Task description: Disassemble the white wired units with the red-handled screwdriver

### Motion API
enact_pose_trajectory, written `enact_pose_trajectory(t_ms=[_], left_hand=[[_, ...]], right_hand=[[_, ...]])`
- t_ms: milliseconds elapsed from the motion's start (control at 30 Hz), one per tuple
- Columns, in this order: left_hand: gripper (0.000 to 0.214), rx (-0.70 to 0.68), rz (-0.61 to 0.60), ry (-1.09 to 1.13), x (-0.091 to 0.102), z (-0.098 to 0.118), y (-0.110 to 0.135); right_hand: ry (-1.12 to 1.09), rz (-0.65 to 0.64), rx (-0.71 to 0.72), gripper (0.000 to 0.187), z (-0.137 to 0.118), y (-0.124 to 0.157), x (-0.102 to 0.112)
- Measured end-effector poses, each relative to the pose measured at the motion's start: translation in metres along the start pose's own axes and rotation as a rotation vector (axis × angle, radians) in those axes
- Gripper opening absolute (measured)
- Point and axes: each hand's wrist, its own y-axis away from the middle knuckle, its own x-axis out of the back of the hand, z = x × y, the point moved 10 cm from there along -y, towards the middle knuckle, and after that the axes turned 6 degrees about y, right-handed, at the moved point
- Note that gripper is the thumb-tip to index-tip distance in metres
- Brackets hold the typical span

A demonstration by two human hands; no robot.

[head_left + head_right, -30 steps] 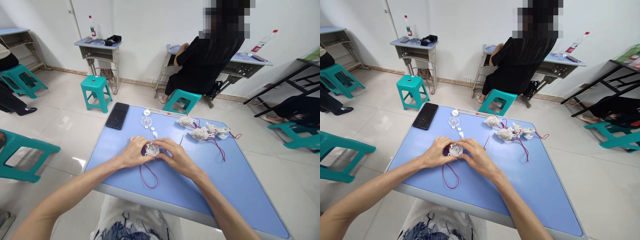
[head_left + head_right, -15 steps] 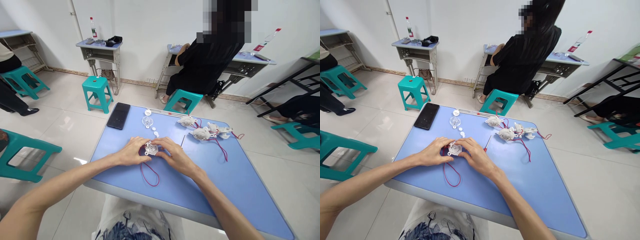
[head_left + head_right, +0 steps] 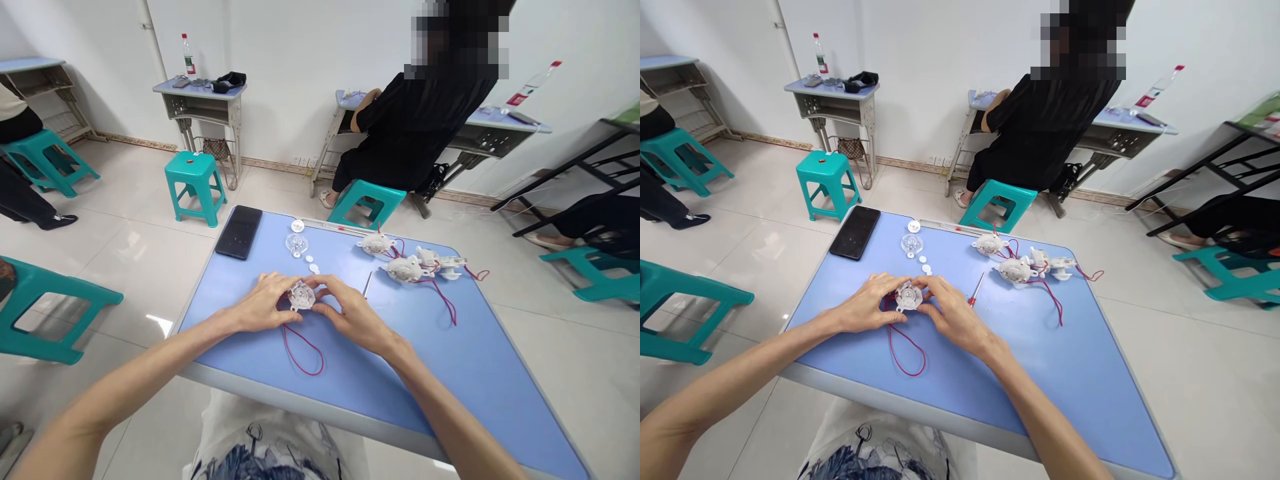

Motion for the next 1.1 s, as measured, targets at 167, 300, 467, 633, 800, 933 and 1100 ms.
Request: enact_pose_trajectory(t_ms=[167,300,467,633,800,933,1100], left_hand=[[0.050,-0.027,0.005,-0.044,-0.001,-0.001,0.001],[0.048,-0.037,0.048,-0.025,0.000,-0.003,0.002],[0.055,-0.042,0.069,0.011,-0.002,-0.008,0.003],[0.058,-0.046,0.082,0.012,-0.002,-0.010,0.003],[0.052,-0.050,0.095,0.017,-0.001,-0.008,0.004],[0.051,-0.034,0.089,0.012,-0.002,-0.010,0.004],[0.050,-0.049,0.095,0.012,-0.001,-0.008,0.004]], right_hand=[[-0.091,0.026,0.044,0.029,-0.008,-0.001,0.004],[0.002,0.046,0.092,0.020,-0.018,-0.001,0.008],[0.200,0.107,0.119,0.012,-0.026,0.001,0.012],[0.291,0.127,0.137,0.010,-0.034,-0.001,0.009],[0.355,0.155,0.155,0.010,-0.042,-0.003,0.008],[0.380,0.144,0.162,0.009,-0.043,-0.003,0.006],[0.390,0.130,0.163,0.010,-0.042,-0.002,0.003]])
